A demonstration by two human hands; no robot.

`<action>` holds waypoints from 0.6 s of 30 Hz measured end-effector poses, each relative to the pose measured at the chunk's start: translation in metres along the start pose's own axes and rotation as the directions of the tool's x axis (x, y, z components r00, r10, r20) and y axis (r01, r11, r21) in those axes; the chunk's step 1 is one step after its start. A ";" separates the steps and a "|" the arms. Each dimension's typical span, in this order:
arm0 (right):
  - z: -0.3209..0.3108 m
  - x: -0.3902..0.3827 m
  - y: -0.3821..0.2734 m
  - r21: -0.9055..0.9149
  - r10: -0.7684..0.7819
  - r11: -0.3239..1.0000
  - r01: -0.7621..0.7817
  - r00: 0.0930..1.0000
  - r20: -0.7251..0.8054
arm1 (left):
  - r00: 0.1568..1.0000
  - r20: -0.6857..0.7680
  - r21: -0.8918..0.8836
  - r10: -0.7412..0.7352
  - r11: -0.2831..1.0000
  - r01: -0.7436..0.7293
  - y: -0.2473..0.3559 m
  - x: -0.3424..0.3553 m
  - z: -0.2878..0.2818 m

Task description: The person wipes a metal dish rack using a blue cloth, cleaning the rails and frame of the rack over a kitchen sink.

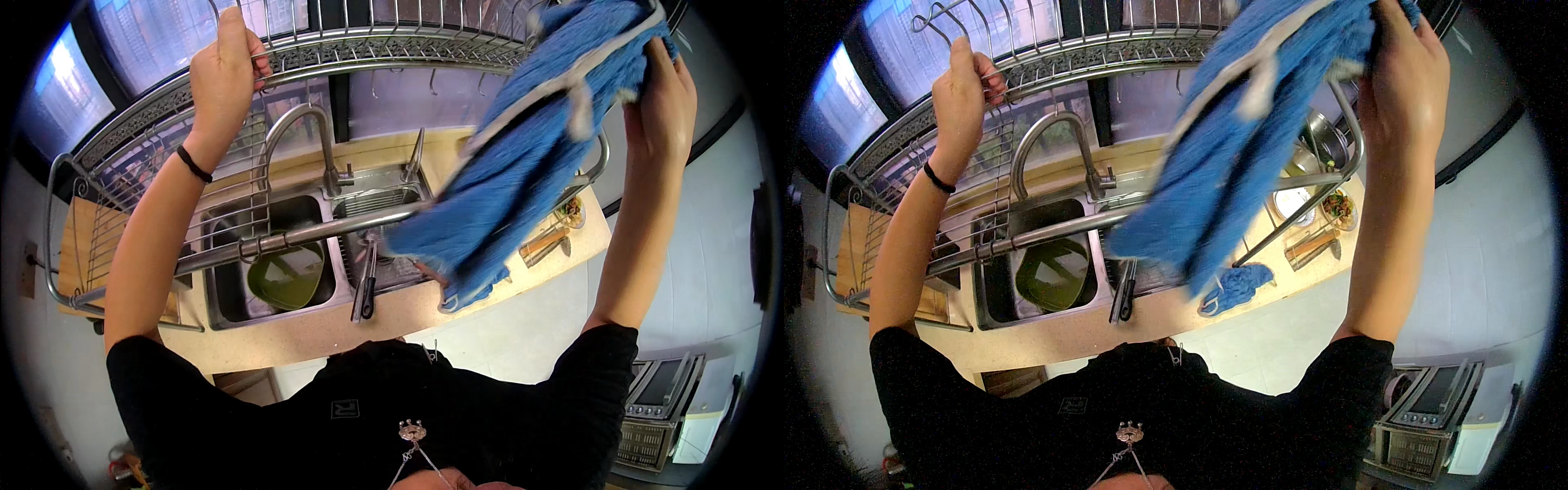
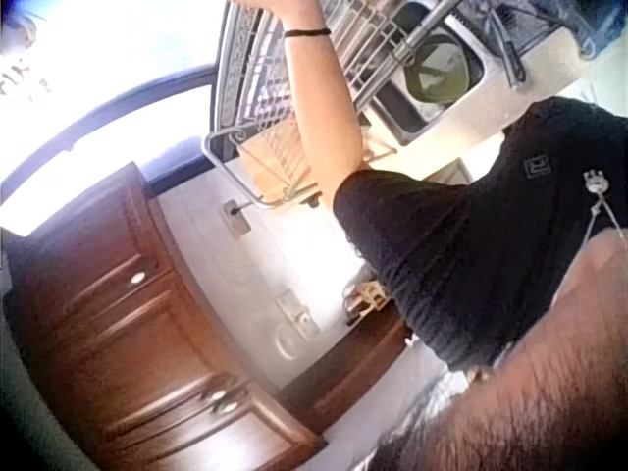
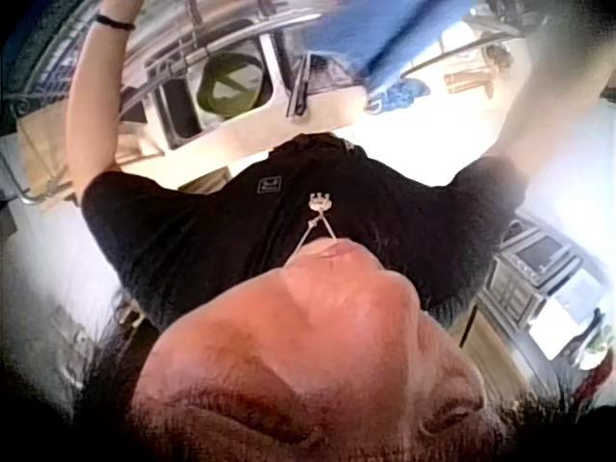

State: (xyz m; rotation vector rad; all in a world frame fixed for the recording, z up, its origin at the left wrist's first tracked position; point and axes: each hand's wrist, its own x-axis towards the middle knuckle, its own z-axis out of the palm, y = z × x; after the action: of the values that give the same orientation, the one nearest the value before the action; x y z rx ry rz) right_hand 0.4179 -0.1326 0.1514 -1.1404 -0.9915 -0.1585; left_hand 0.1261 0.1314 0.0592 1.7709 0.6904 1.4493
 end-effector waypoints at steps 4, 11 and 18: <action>0.019 -0.021 0.028 -0.480 0.073 0.864 0.149 0.908 0.413 | 1.000 -0.006 0.036 -0.011 0.999 0.011 -0.003 0.000 -0.003; 0.001 -0.106 0.042 -0.343 0.199 0.856 0.388 0.366 0.909 | 0.998 -0.028 0.040 -0.060 0.997 0.061 -0.012 0.001 -0.009; 0.034 -0.129 0.043 -0.261 0.017 0.629 0.732 0.323 0.946 | 0.985 -0.042 0.215 0.165 0.965 -0.153 -0.021 0.007 -0.001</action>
State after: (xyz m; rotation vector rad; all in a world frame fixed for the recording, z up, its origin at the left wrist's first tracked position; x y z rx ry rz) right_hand 0.3472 -0.1321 0.0308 -1.6735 -2.4121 -0.3450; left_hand 0.1275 0.1496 0.0466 1.9906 0.7717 1.5910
